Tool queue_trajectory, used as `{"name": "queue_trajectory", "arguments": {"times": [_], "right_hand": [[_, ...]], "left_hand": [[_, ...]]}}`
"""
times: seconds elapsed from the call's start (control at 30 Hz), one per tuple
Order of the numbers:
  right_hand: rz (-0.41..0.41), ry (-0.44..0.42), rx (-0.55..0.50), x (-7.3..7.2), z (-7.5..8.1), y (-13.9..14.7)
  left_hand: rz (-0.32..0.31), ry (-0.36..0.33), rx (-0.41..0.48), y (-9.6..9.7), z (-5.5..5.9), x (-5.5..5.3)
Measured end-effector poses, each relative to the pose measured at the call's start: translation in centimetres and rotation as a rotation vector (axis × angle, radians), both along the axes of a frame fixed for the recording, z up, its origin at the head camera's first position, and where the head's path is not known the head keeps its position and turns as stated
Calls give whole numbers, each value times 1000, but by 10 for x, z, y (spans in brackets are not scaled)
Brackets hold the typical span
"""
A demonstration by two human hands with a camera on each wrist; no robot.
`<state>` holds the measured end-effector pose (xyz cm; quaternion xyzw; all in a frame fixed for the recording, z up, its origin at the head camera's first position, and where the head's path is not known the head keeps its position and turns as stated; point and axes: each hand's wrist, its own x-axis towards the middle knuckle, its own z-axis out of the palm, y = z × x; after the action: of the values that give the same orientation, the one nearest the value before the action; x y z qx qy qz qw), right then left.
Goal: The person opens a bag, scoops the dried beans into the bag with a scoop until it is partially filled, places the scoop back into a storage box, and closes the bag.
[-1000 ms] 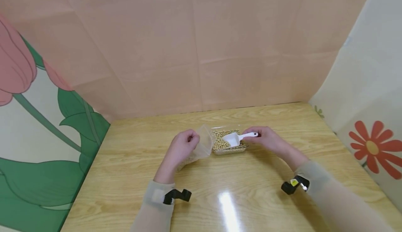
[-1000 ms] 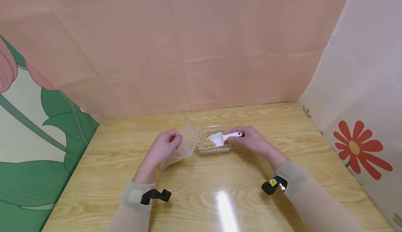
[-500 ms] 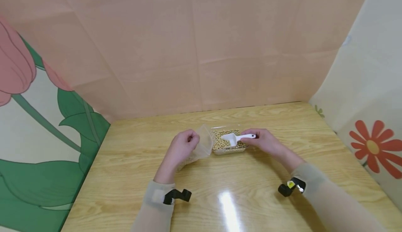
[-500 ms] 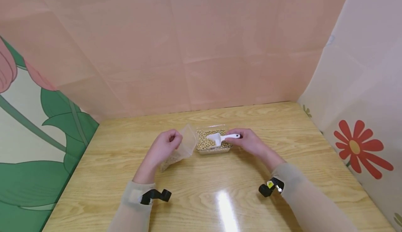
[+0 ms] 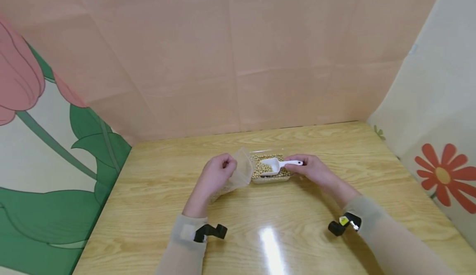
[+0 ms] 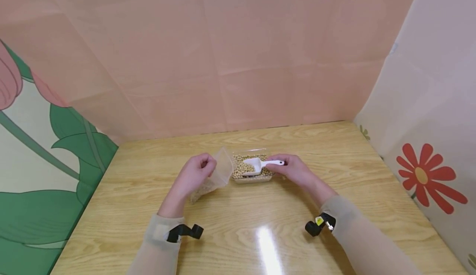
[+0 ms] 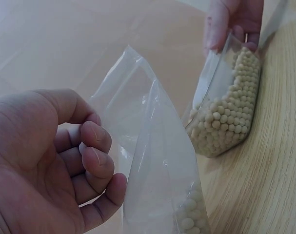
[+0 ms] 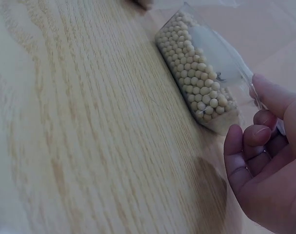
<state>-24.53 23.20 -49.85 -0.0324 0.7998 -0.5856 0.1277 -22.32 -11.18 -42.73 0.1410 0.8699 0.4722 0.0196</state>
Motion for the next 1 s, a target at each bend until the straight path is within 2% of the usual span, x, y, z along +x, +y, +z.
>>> {"name": "queue_trajectory", "arguments": {"times": [0.4,0.73,1.0], "right_hand": [[-31,-45,-151,2,-6,5],[-55,-53,-228,6,5,10],[-43,13,-280,8,22,13]], "left_hand": [[-9,-7,3,0,0,1],[-5,-6,0,1,1,1],[-13,-5,-1,1,-1,0]]}}
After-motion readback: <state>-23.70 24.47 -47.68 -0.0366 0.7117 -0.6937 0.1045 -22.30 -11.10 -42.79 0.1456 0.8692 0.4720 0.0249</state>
